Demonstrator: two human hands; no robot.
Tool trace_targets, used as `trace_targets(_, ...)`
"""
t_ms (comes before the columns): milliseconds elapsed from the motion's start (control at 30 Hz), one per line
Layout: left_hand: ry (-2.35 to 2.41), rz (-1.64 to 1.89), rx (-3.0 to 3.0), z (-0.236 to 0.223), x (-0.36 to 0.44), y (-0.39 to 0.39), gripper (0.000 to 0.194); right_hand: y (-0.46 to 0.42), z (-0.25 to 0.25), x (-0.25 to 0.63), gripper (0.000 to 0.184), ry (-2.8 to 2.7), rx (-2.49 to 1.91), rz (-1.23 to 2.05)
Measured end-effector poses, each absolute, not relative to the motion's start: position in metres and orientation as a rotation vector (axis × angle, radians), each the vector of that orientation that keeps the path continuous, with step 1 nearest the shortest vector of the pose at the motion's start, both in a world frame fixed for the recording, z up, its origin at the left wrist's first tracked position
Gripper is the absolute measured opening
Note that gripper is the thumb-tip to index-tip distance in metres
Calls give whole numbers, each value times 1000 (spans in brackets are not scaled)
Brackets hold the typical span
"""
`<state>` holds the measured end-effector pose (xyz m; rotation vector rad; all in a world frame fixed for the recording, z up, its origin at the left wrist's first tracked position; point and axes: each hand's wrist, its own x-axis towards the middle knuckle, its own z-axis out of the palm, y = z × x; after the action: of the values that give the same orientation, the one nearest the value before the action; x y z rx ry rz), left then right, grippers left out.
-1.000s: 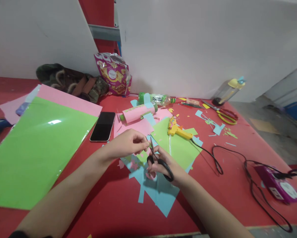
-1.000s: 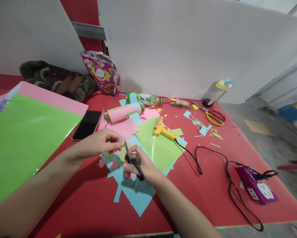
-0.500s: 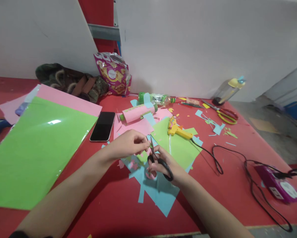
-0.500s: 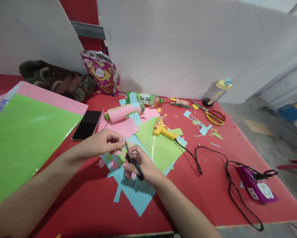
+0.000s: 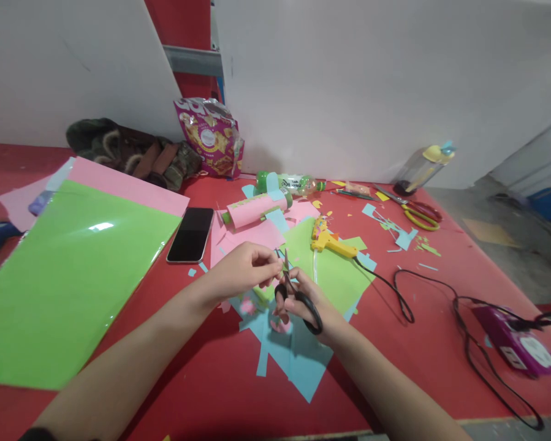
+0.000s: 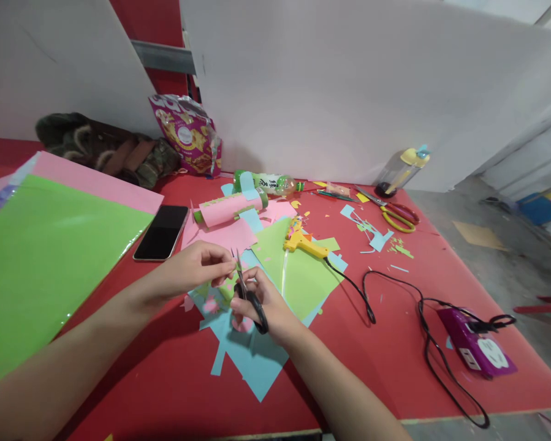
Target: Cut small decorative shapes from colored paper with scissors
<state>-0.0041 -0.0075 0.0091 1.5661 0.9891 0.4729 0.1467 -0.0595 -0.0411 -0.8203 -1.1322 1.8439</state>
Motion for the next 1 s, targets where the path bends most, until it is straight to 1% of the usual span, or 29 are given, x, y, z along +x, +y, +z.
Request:
trace_targets(200,989,563,1519,5,1,-11,20,-59,-40,146,39,-1116,-818,1822)
trace_targets(700,1011,728,1408,-1,15,-21,24,-59,-41,145,39,-1090,-879,1730)
trace_targets(1000,1036,751,1423,-3,18,-23,24,-60,-40,145,38,-1160,-926,1672)
